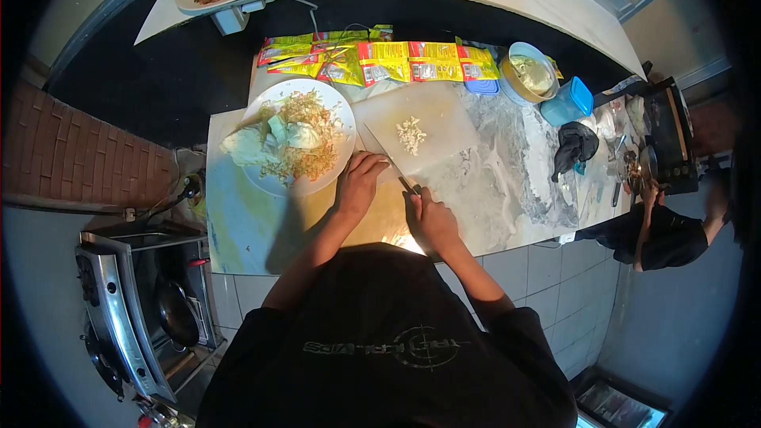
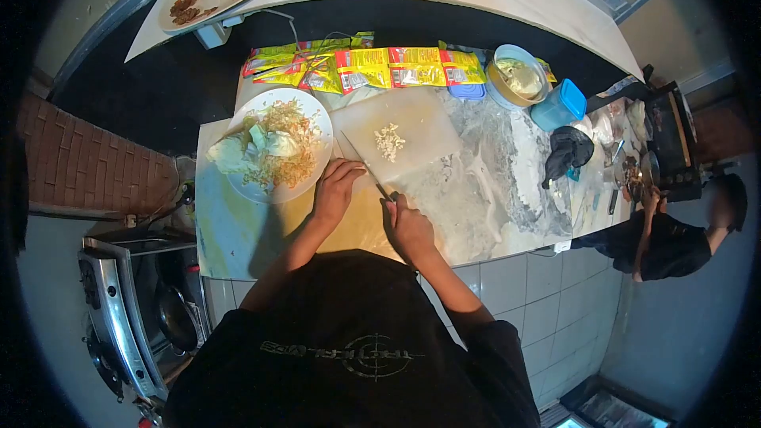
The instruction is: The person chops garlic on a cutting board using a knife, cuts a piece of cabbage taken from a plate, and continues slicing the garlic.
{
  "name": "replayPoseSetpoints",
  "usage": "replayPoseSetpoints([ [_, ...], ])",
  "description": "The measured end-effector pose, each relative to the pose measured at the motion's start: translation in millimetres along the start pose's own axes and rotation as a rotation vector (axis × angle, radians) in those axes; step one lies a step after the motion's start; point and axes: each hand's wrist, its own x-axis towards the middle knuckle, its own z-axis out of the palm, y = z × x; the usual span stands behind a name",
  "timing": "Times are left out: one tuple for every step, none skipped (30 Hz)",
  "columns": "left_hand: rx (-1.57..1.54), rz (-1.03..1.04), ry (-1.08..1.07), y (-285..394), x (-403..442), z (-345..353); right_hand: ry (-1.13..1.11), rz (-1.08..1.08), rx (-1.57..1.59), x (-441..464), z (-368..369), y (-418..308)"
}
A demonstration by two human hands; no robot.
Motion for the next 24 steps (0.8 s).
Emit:
replayPoseSetpoints([
  [-0.015, -0.008, -0.003, 0.2, 0.5, 0.0, 0.011, -0.005, -0.031, 1.6, -0.4, -1.9],
  [-0.029, -0.018, -0.006, 0.2, 0.9, -0.3, 0.023, -0.012, -0.062, 3.3, -0.7, -3.4],
  [-0.026, -0.017, -0.001, 1.2, 1.6, -1.2, 0.025, -0.017, -0.062, 4.8, -0.7, -2.0],
  [-0.008, -0.023, 0.004, 2.5, 2.2, -1.9, 0.024, -0.027, -0.073, 6.5, -0.6, 2.5],
  [0.008, -0.031, 0.009, 3.2, 2.5, -2.7, 0.021, -0.037, -0.083, 6.9, -0.9, 5.9],
  [0.01, -0.033, 0.011, 2.5, 2.2, -2.5, 0.02, -0.04, -0.085, 5.7, -2.3, 6.8],
  [0.012, -0.056, 0.015, 2.0, 2.2, -1.6, 0.042, -0.029, -0.057, 3.5, -4.5, 7.7],
  [0.012, -0.078, 0.017, 1.8, 2.2, -0.4, 0.063, -0.016, -0.029, 1.1, -5.9, 9.3],
  [0.01, -0.078, 0.016, 2.1, 3.3, -0.5, 0.063, -0.014, -0.031, -0.9, -6.1, 12.1],
  [0.014, -0.072, 0.02, 1.5, 4.6, -1.2, 0.088, -0.016, 0.019, -2.6, -5.7, 14.7],
  [0.018, -0.065, 0.023, 1.2, 5.6, -1.8, 0.112, -0.019, 0.069, -3.9, -5.2, 16.5],
  [0.016, -0.064, 0.021, 1.0, 6.3, -1.3, 0.112, -0.016, 0.069, -4.7, -5.1, 18.0],
  [0.006, -0.075, 0.015, 0.9, 7.3, -0.6, 0.077, -0.014, 0.148, -5.2, -5.3, 19.4],
  [-0.003, -0.086, 0.009, 0.9, 8.0, -0.2, 0.041, -0.013, 0.227, -5.4, -5.5, 20.0],
  [-0.003, -0.085, 0.009, 0.9, 8.0, -0.1, 0.041, -0.012, 0.228, -6.2, -7.2, 18.5],
  [-0.014, -0.083, 0.015, 0.8, 7.7, -0.1, 0.018, -0.001, 0.259, -7.6, -10.0, 15.4],
  [-0.025, -0.082, 0.021, 0.7, 7.3, 0.0, -0.005, 0.01, 0.29, -8.5, -11.0, 13.0],
  [-0.025, -0.083, 0.019, 0.1, 7.6, 0.2, -0.006, 0.011, 0.292, -8.3, -9.7, 12.0],
  [-0.022, -0.081, 0.021, -0.6, 8.1, 0.6, -0.01, 0.005, 0.289, -7.9, -8.0, 11.2],
  [-0.02, -0.078, 0.023, -0.7, 7.5, 1.0, -0.014, 0.001, 0.287, -8.5, -5.7, 10.5],
  [-0.02, -0.078, 0.021, -0.2, 7.6, 0.6, -0.014, 0.002, 0.288, -7.8, -2.5, 10.8],
  [-0.014, -0.074, 0.024, 0.1, 7.8, -0.2, -0.001, -0.001, 0.242, -6.5, 1.7, 11.0],
  [-0.01, -0.069, 0.024, 1.3, 7.5, -0.6, 0.013, -0.001, 0.197, -7.0, 4.4, 10.8],
  [-0.014, -0.065, 0.022, 0.2, 6.5, 1.1, 0.017, 0.004, 0.197, -6.2, 4.3, 8.9],
])
